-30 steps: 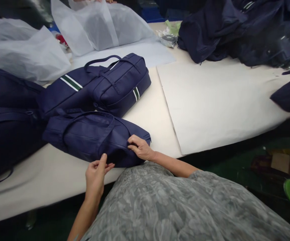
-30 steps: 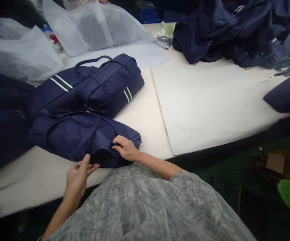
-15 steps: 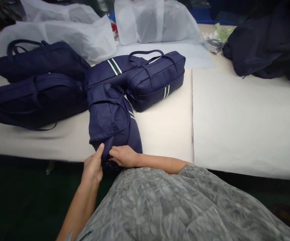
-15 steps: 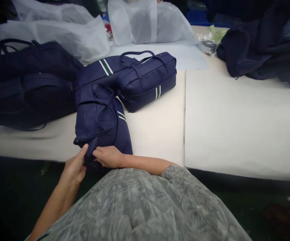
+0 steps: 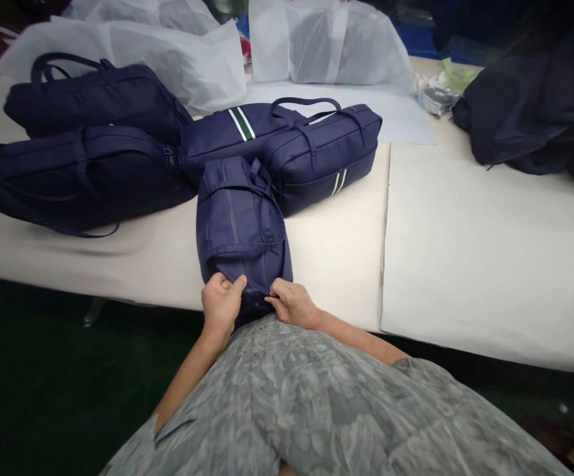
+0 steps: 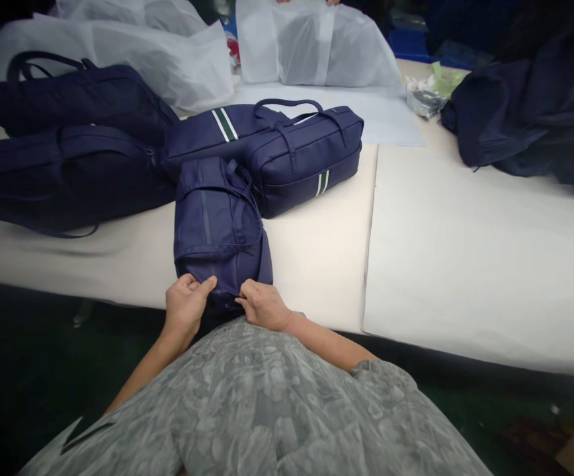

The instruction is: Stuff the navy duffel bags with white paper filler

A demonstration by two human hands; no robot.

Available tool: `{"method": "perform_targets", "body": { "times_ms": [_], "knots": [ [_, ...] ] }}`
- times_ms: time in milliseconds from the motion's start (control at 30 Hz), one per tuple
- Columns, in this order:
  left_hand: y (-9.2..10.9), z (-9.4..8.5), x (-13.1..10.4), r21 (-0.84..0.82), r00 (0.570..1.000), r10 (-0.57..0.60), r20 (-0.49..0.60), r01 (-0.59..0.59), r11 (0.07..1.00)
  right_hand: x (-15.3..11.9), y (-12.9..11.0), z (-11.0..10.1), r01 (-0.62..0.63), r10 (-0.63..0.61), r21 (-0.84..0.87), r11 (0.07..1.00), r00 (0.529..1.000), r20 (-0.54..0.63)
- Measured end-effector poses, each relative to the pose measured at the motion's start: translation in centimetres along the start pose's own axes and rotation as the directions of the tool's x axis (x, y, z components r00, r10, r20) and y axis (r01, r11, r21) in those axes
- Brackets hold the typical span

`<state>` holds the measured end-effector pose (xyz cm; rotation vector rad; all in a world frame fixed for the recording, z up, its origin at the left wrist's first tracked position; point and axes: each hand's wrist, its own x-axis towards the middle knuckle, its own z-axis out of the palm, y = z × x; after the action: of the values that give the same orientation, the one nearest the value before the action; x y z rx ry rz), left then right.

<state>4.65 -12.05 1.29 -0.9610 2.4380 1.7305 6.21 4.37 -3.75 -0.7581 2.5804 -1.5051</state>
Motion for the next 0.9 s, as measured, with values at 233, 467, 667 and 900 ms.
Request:
{"method": "perform_targets", "body": {
  "times_ms": [233,467,667,900],
  "knots": [
    [-1.7,-3.3,1.2,0.508,0.969,0.223,-0.106,-0.14,0.85,0.2,3.8,1.3,-0.659,0.67,0.386,0.645,0.731,0.129],
    [-3.6,-3.8,0.4,-0.136,0.96,-0.278,-0.005,0.275,0.952,2.2,1.1,2.3,-0.637,0.647,-0.118,0.762,0.752,0.122],
    [-3.4,-2.0,0.6,-0.247,0.984,-0.147,0.101,0.168,0.954,3.0,1.1,2.9,-0.587,0.639,-0.328,0.741,0.766,0.073],
    [-3.8,-3.3,1.3,0.385,0.934,0.251,-0.254,-0.141,0.912,1.9,1.3,0.5,-0.59,0.592,-0.144,0.795,0.805,-0.03]
  ]
}}
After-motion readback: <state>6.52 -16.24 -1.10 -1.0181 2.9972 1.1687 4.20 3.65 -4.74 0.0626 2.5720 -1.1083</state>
